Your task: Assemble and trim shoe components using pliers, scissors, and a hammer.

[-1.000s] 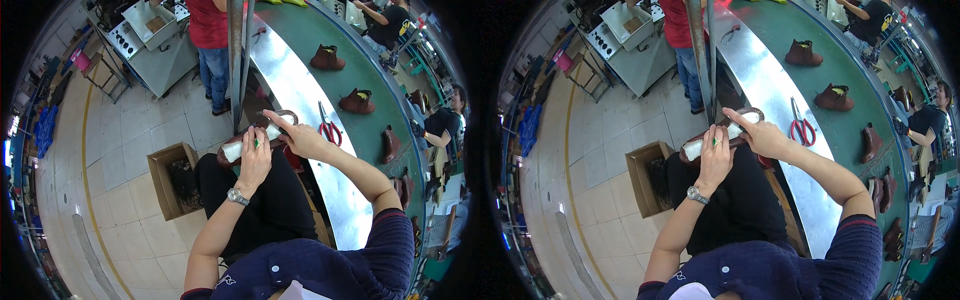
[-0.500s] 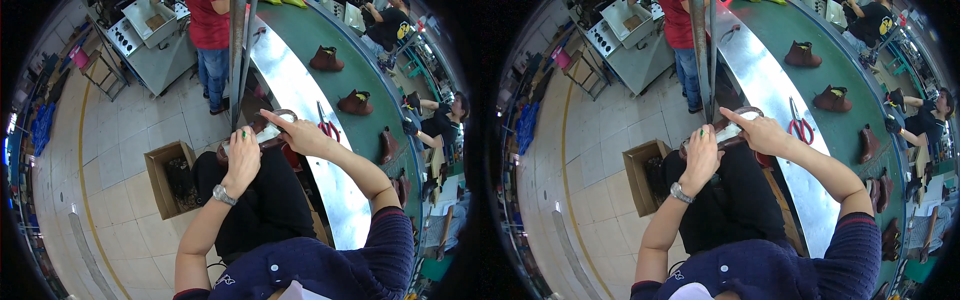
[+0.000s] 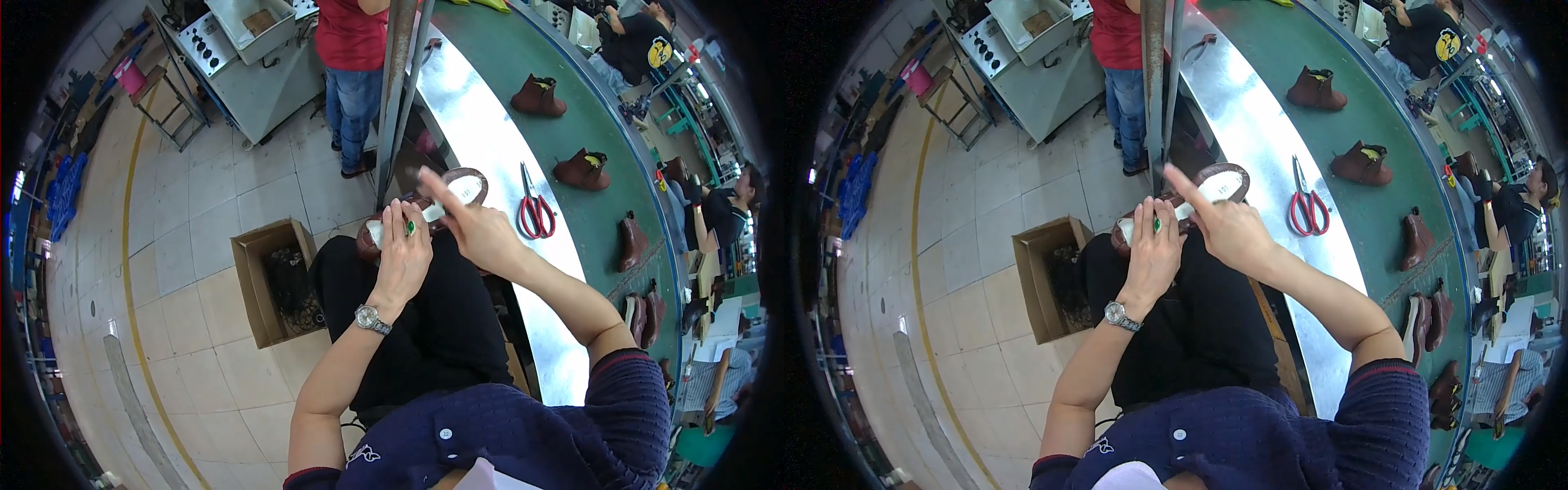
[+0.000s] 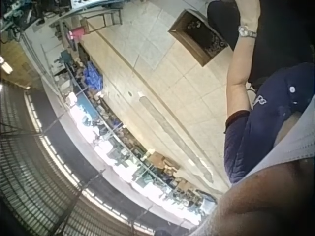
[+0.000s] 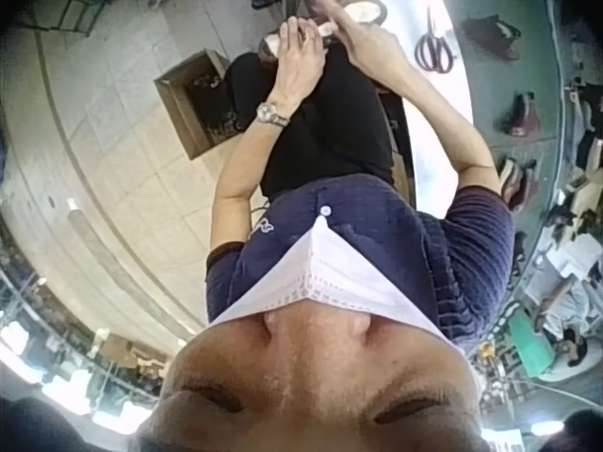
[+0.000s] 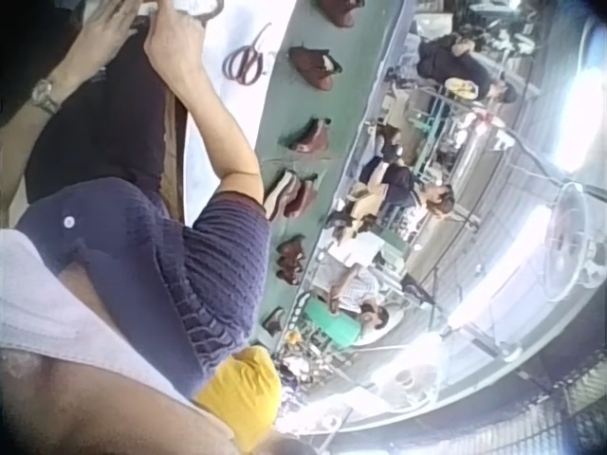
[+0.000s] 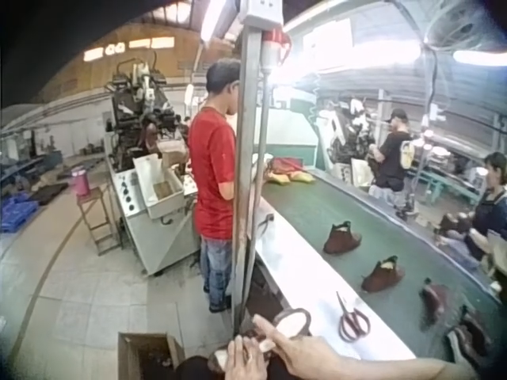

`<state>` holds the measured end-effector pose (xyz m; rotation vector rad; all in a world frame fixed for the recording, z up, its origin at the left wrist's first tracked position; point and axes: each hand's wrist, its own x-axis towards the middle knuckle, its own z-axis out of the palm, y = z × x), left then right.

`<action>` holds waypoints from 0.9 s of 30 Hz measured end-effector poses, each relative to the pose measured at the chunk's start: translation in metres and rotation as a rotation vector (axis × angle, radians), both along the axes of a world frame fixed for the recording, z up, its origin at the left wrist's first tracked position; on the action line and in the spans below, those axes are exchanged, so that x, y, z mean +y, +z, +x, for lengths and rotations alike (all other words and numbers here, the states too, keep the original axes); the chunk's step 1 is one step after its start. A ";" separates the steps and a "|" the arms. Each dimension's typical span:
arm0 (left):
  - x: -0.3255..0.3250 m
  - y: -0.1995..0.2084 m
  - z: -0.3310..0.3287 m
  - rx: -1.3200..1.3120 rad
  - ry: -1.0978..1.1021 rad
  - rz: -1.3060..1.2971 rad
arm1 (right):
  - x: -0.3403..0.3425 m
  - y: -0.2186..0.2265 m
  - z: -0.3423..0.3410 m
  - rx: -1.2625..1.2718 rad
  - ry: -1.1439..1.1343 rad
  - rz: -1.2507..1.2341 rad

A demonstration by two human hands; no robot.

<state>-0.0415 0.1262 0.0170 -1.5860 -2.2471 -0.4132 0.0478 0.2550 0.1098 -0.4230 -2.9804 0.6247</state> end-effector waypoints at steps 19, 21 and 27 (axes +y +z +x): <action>-0.037 0.027 -0.023 -0.322 0.002 0.028 | -0.018 -0.014 -0.010 -0.006 0.091 -0.044; -0.044 0.030 -0.024 -0.601 -0.016 0.180 | -0.015 -0.009 -0.014 -0.135 0.145 0.004; -0.051 0.031 -0.034 -0.787 0.078 0.214 | -0.027 -0.011 -0.016 0.068 0.105 -0.084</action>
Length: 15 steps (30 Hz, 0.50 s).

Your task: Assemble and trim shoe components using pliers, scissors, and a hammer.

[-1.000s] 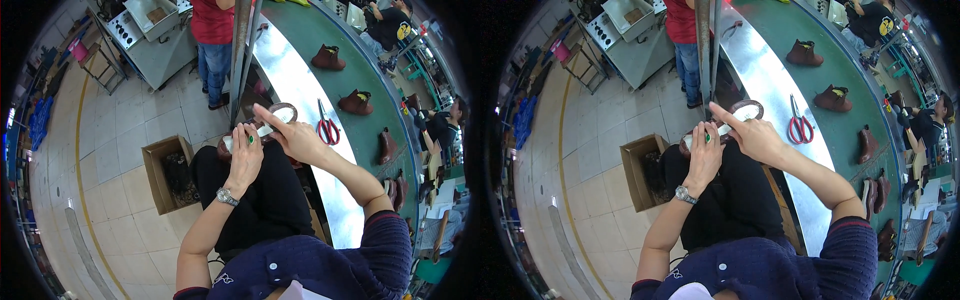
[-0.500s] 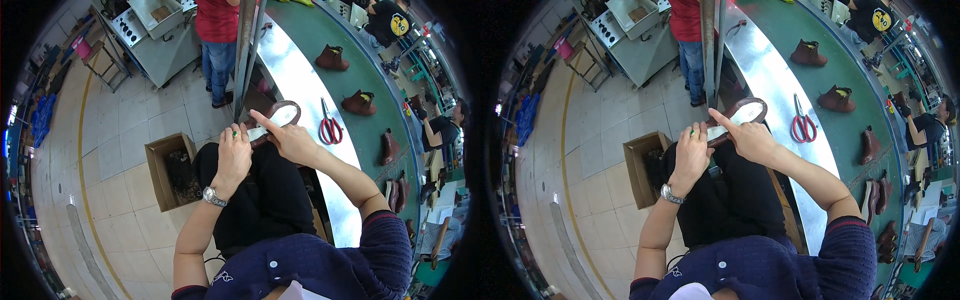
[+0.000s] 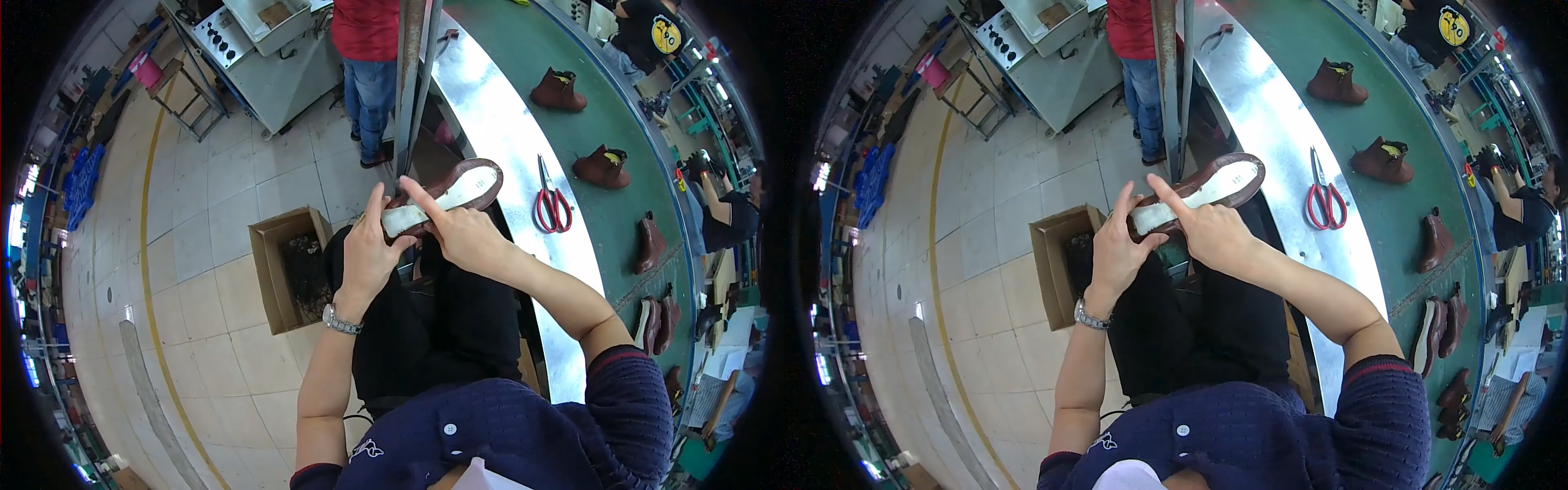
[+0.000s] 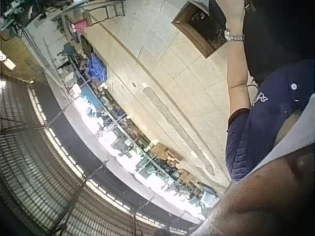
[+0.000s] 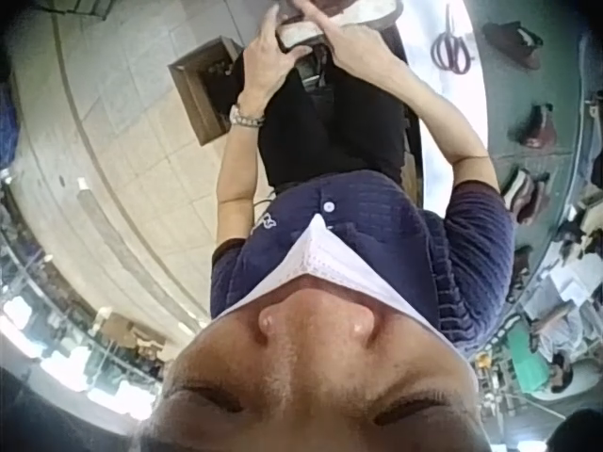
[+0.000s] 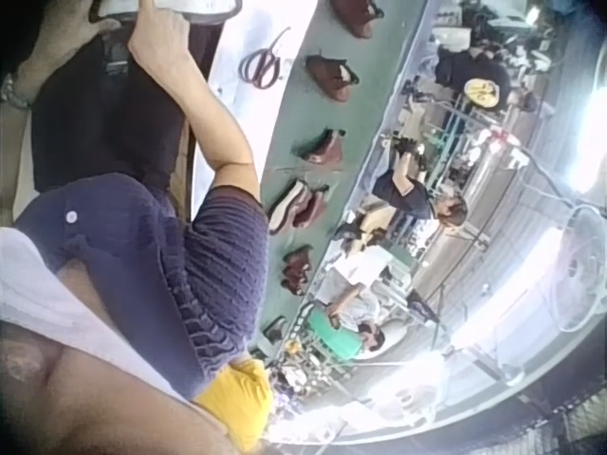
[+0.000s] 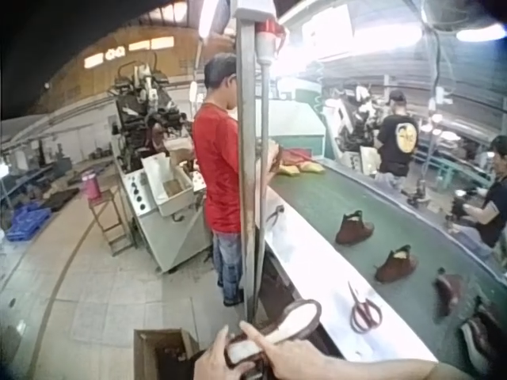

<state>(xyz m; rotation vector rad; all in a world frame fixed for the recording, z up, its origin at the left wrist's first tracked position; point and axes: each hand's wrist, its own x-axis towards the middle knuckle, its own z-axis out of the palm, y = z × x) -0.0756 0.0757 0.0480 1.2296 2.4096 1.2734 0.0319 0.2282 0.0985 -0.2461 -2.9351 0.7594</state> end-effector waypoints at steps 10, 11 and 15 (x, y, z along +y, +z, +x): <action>-0.026 -0.003 -0.007 0.017 -0.016 -0.059 | 0.059 0.005 0.013 -0.057 -0.131 0.230; -0.029 -0.018 0.002 -0.472 0.001 0.143 | 0.060 0.004 0.023 -0.157 -0.082 0.115; -0.036 -0.030 0.046 -1.498 0.071 0.306 | 0.038 0.030 0.061 -0.290 -0.159 -0.576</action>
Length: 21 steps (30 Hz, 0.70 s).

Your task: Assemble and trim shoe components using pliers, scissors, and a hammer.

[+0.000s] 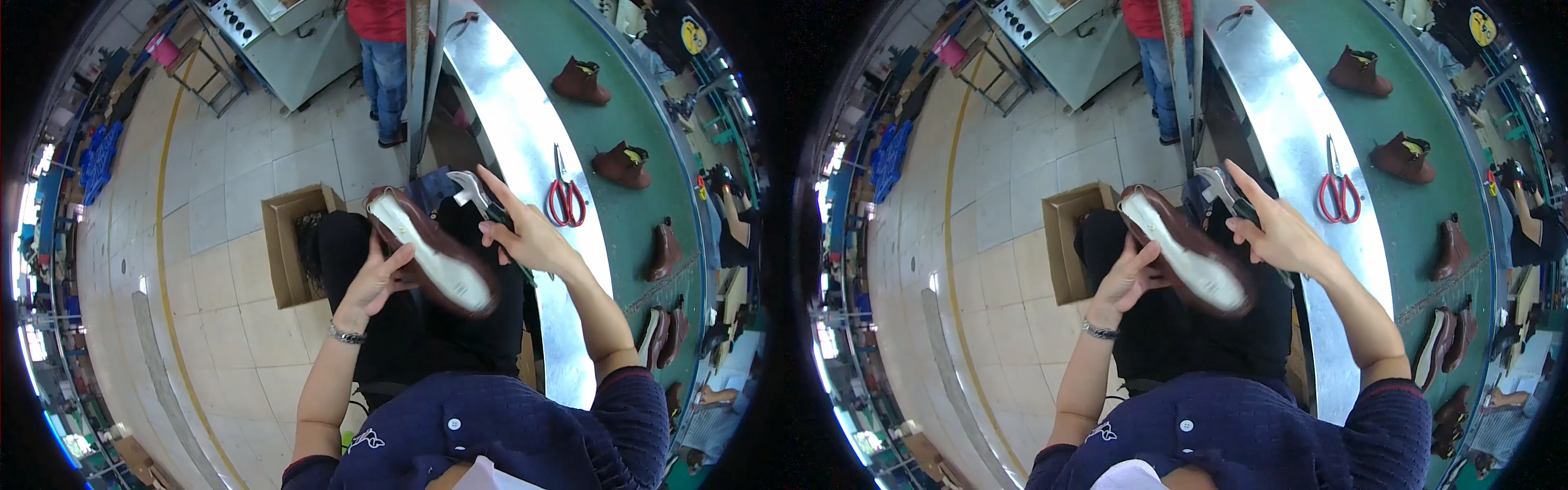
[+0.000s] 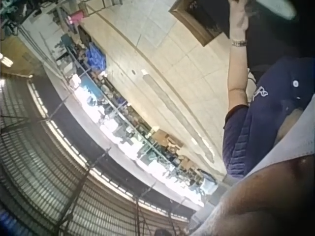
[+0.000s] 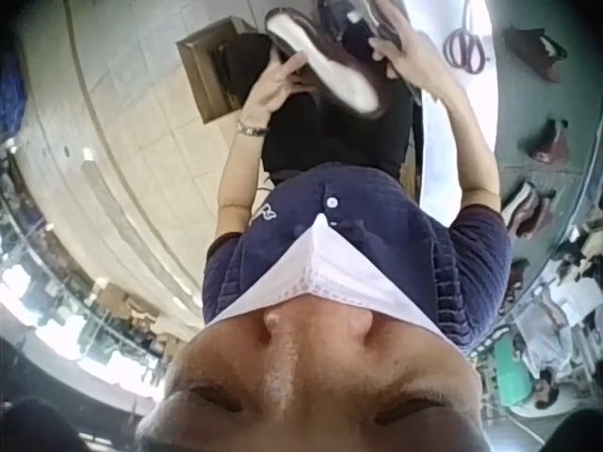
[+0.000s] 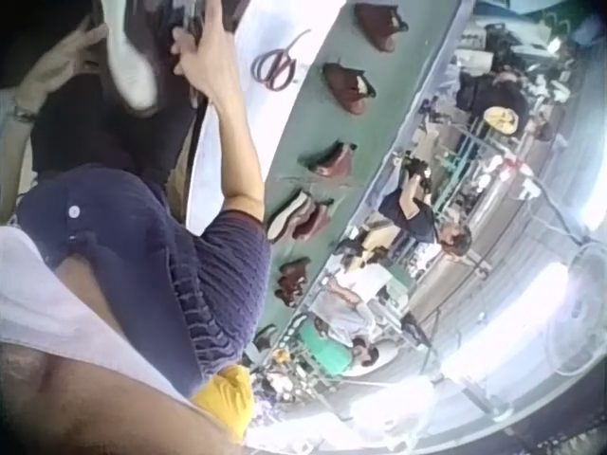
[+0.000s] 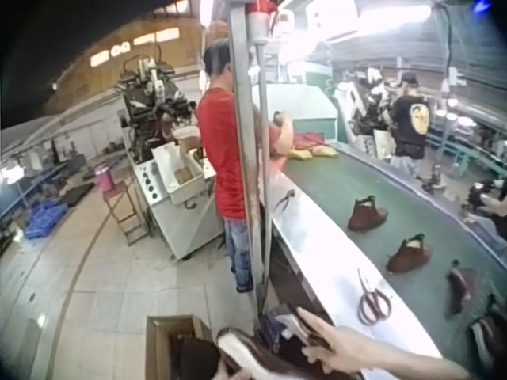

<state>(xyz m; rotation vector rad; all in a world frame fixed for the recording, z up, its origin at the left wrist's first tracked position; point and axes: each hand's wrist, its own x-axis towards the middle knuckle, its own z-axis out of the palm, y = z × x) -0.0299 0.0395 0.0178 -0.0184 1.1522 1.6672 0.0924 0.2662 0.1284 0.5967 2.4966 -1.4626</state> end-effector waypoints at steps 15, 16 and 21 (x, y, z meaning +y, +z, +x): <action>-0.008 -0.021 0.030 0.603 -0.087 0.185 | -0.014 -0.038 0.050 -0.001 -0.175 -0.879; -0.010 -0.028 0.034 0.621 -0.110 0.169 | -0.017 -0.040 0.052 -0.055 -0.120 -0.850; -0.025 -0.042 0.029 0.433 -0.282 0.355 | -0.030 -0.049 0.053 -0.197 -0.005 -0.900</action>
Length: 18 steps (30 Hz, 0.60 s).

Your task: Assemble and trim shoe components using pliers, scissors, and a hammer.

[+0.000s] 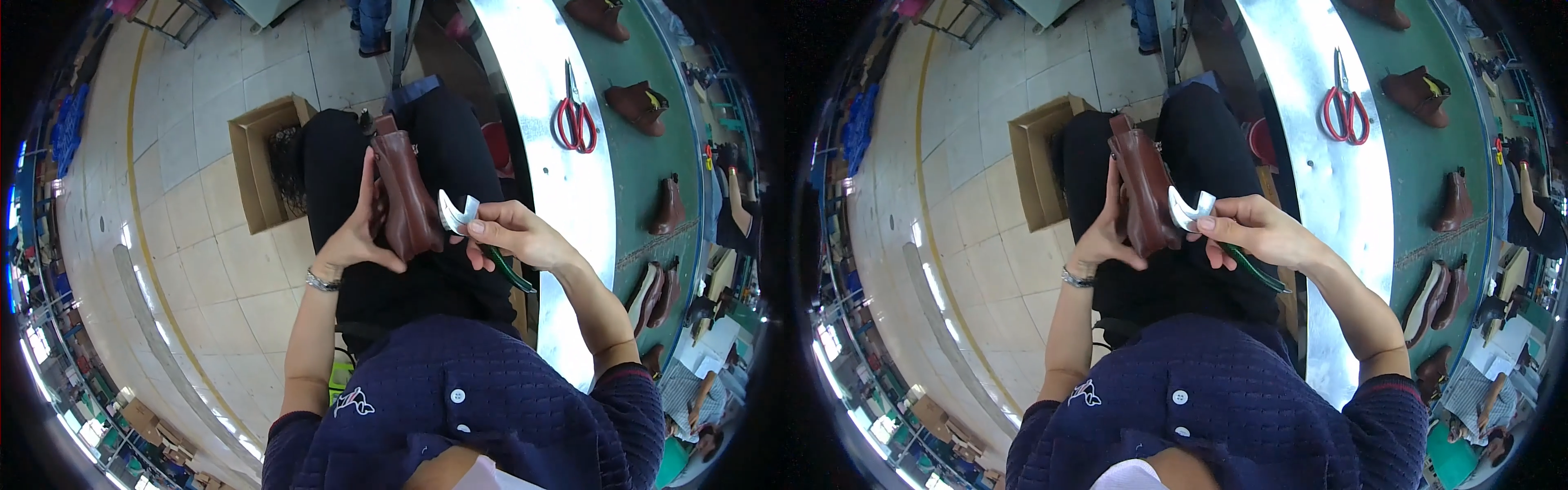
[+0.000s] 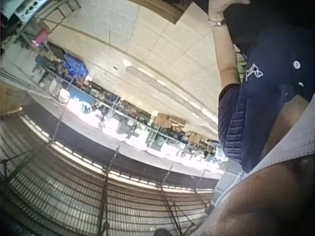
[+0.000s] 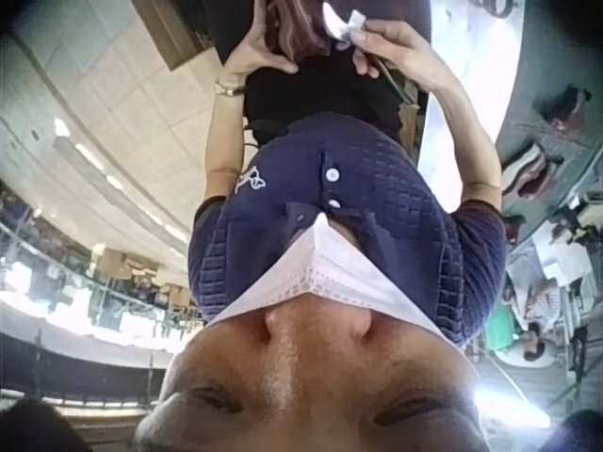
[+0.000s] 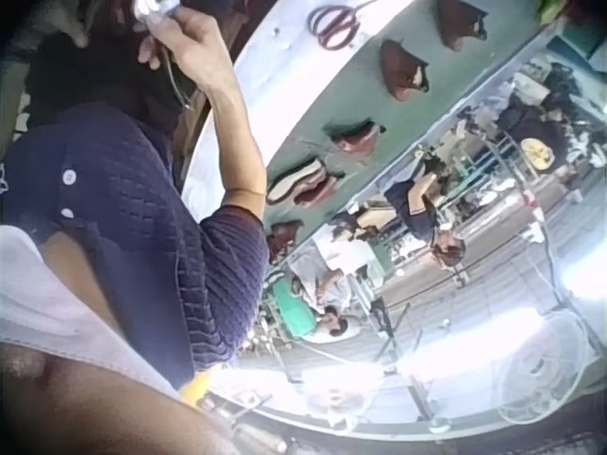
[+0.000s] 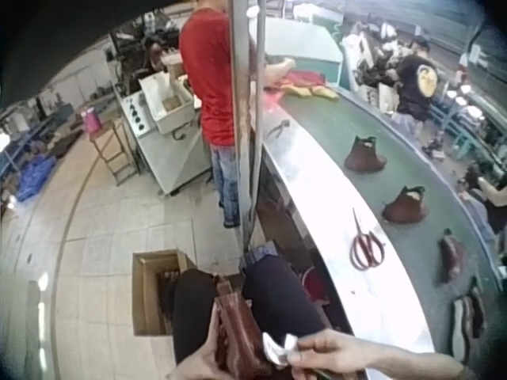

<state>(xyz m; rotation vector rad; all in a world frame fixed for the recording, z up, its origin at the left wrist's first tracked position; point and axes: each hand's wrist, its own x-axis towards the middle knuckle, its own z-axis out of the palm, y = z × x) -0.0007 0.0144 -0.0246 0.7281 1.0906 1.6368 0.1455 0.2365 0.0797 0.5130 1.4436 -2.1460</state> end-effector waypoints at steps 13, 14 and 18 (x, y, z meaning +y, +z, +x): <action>0.046 0.041 0.013 -0.222 0.378 -0.223 | -0.016 -0.004 -0.004 -0.060 0.295 0.110; 0.047 0.043 0.016 -0.218 0.412 -0.247 | -0.015 -0.002 -0.005 -0.064 0.295 0.110; 0.047 0.045 0.024 -0.167 0.454 -0.248 | -0.017 0.012 -0.010 -0.049 0.451 0.322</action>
